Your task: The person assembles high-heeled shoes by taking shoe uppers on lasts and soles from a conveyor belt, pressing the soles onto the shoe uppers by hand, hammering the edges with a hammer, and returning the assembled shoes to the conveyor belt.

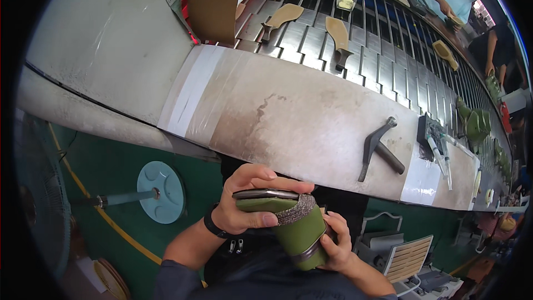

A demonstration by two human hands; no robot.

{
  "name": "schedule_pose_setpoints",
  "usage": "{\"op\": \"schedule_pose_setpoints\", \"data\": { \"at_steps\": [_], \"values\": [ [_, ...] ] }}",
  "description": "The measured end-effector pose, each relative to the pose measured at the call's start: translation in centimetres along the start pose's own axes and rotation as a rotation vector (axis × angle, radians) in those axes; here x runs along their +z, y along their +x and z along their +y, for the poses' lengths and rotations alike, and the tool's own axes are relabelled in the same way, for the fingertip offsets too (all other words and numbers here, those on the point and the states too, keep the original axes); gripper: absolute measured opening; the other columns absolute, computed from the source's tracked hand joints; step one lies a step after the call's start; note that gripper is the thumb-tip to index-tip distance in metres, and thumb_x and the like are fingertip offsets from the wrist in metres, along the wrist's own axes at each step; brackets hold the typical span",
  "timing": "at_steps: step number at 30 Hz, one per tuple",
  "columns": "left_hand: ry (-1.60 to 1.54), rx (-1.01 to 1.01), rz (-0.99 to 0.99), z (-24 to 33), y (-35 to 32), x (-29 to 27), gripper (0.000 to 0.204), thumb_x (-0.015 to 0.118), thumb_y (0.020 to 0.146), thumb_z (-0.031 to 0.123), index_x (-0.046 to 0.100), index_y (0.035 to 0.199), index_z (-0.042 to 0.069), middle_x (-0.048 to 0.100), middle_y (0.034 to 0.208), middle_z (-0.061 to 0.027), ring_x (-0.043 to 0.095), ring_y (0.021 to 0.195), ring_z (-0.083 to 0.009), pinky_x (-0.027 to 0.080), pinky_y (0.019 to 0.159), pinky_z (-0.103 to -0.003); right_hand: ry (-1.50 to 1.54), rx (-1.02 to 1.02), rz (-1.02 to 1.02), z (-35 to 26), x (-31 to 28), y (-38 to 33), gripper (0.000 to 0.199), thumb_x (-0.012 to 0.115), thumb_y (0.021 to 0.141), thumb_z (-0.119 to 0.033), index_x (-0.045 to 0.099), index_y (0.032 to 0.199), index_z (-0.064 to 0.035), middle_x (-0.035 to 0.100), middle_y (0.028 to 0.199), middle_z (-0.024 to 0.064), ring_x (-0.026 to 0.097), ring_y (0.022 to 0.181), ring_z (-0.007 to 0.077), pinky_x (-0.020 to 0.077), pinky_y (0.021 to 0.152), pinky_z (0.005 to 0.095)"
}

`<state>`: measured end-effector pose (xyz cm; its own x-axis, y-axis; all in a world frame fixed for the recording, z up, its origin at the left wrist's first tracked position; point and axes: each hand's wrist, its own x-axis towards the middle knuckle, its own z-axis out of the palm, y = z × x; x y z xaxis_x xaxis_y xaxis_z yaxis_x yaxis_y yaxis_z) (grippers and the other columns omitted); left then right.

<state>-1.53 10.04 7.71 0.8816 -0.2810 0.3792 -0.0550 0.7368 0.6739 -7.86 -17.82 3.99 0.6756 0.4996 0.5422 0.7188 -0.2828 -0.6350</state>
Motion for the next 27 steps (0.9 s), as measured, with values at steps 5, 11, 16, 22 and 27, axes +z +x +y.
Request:
{"op": "schedule_pose_setpoints", "data": {
  "at_steps": [5,11,16,22,27],
  "values": [
    [0.030,-0.026,0.030,-0.1,-0.3,0.1,0.057,0.082,0.092,0.004,0.049,0.138,0.008,0.060,0.141,-0.0394,0.063,0.135,-0.0388,0.052,0.112,-0.048,-0.015,0.004,0.003,-0.2,-0.5,0.0,0.080,0.094,0.070,-0.027,0.059,0.140,-0.0132,0.057,0.136,0.0265,0.065,0.117,0.0417,0.0522,0.100,0.0595],
    [0.266,-0.409,0.653,-6.2,-6.5,0.6,0.055,0.083,0.096,0.030,0.053,0.132,0.000,0.068,0.117,-0.0077,0.064,0.109,-0.0129,0.053,0.099,-0.030,-0.127,0.166,-0.262,-0.8,-4.1,-2.1,0.086,0.092,0.057,-0.019,0.067,0.138,-0.0119,0.058,0.135,0.0271,0.064,0.106,0.0381,0.0488,0.090,0.0507],
    [0.178,-0.555,0.710,-9.8,-6.1,-0.1,0.047,0.077,0.101,0.021,0.054,0.134,-0.003,0.068,0.121,-0.0100,0.064,0.112,-0.0156,0.052,0.101,-0.031,-0.202,0.378,-0.365,-2.6,-3.5,-4.1,0.092,0.089,0.058,-0.016,0.062,0.146,-0.0084,0.057,0.136,0.0285,0.061,0.102,0.0376,0.0454,0.089,0.0485],
    [0.172,-0.693,0.744,-8.6,-2.2,0.0,0.043,0.073,0.102,0.011,0.054,0.136,-0.008,0.068,0.125,-0.0125,0.066,0.115,-0.0192,0.053,0.103,-0.034,-0.243,0.396,-0.258,-2.8,-1.2,-4.1,0.081,0.085,0.072,-0.012,0.059,0.148,-0.0017,0.058,0.135,0.0277,0.061,0.103,0.0364,0.0484,0.088,0.0461],
    [0.030,-0.679,0.761,-8.3,-2.8,0.6,0.039,0.072,0.104,0.017,0.052,0.133,-0.001,0.067,0.124,-0.0109,0.068,0.112,-0.0183,0.058,0.098,-0.038,-0.244,0.394,-0.295,-3.5,-3.4,-1.8,0.087,0.090,0.065,-0.013,0.061,0.147,-0.0060,0.059,0.133,0.0261,0.063,0.105,0.0372,0.0505,0.090,0.0454]
  ]
}}
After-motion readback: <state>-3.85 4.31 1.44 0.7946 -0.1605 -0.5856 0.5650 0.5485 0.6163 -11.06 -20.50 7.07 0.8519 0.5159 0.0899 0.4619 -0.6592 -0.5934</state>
